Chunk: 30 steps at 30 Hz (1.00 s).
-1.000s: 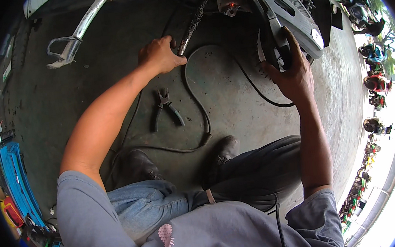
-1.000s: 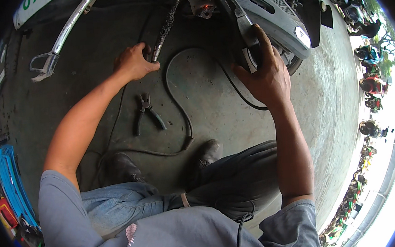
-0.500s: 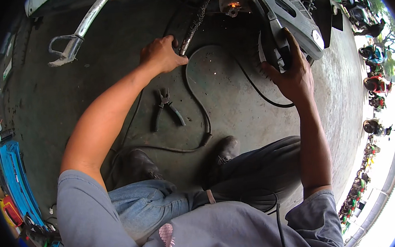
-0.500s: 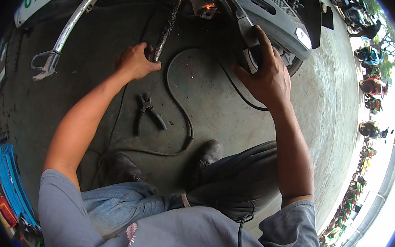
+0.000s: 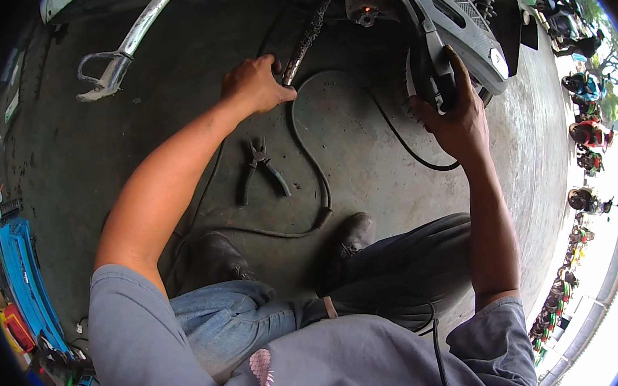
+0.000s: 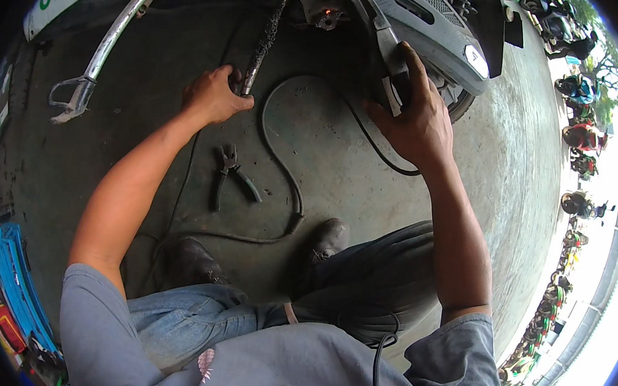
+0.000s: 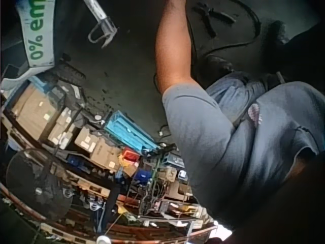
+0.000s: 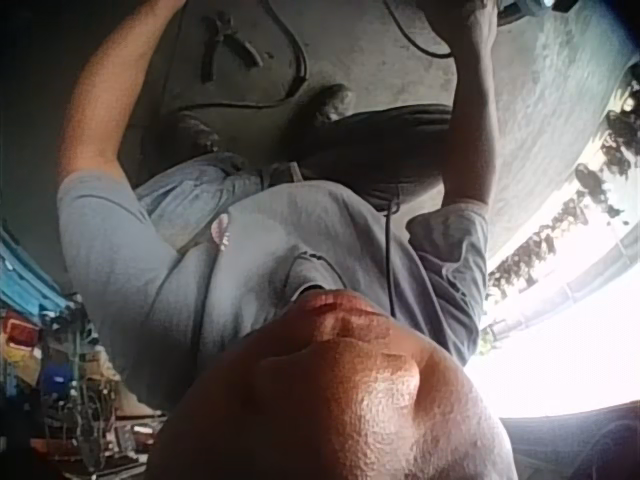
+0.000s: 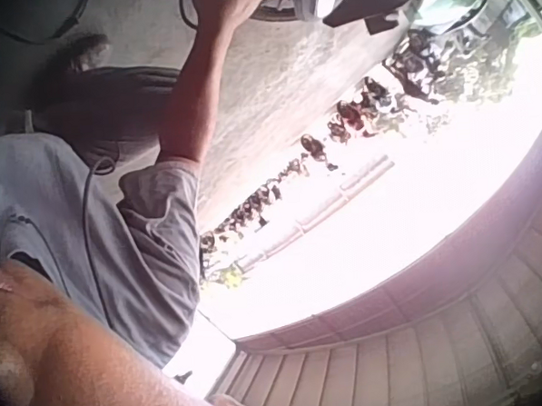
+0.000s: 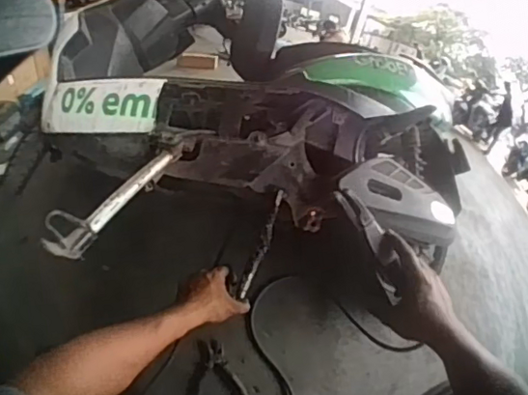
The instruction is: The person performs welding on the underside frame of an electric scooter using a welding torch and then uses a power grinder to smooth the metal surface.
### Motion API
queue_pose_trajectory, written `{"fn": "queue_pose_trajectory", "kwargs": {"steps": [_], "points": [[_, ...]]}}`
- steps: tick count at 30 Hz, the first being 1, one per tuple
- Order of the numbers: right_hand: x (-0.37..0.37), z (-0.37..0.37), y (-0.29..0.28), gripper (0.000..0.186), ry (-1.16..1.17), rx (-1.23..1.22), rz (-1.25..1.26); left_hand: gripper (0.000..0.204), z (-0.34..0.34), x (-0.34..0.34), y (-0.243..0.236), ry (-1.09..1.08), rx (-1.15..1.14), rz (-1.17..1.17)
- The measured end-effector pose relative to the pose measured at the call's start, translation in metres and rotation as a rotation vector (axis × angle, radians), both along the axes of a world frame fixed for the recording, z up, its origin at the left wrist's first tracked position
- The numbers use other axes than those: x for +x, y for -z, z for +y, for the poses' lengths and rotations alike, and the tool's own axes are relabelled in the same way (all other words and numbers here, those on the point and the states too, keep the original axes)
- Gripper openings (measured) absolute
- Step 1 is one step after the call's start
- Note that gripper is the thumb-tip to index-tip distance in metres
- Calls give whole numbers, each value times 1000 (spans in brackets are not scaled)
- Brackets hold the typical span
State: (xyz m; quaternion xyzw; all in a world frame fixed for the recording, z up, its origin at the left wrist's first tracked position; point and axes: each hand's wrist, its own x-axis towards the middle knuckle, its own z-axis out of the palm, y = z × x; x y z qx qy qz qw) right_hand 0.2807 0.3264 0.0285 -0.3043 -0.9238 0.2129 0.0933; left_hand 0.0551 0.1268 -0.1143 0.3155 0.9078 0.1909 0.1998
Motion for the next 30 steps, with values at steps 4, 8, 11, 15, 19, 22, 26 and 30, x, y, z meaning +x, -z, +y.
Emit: {"fn": "queue_pose_trajectory", "kwargs": {"steps": [4, 8, 11, 15, 19, 22, 26, 30], "points": [[10, 25, -3, 90, 110, -284, 110, 56, 15, 3, -4, 12, 73, -26], [-1, -4, -11, 107, -121, 229, -166, 58, -4, -3, 21, -27, 91, -63], [7, 4, 7, 99, 100, -288, -10, 61, -1, 9, 13, -37, 143, -79], [17, 2, 3, 95, 84, -461, 66, 73, -10, 10, 47, -65, 178, 87], [16, -15, 6, 100, -99, 37, 25, 67, -37, 10, 8, -12, 268, 53], [11, -19, -2, 104, -78, -12, 21, 42, -50, 7, -40, 52, 424, 94], [23, -1, -16, 98, 25, -32, 34, 20, -48, 17, -128, 141, 660, 366], [12, -9, -26, 92, 92, -176, 41, 20, -76, -19, -170, 98, 630, 836]]}}
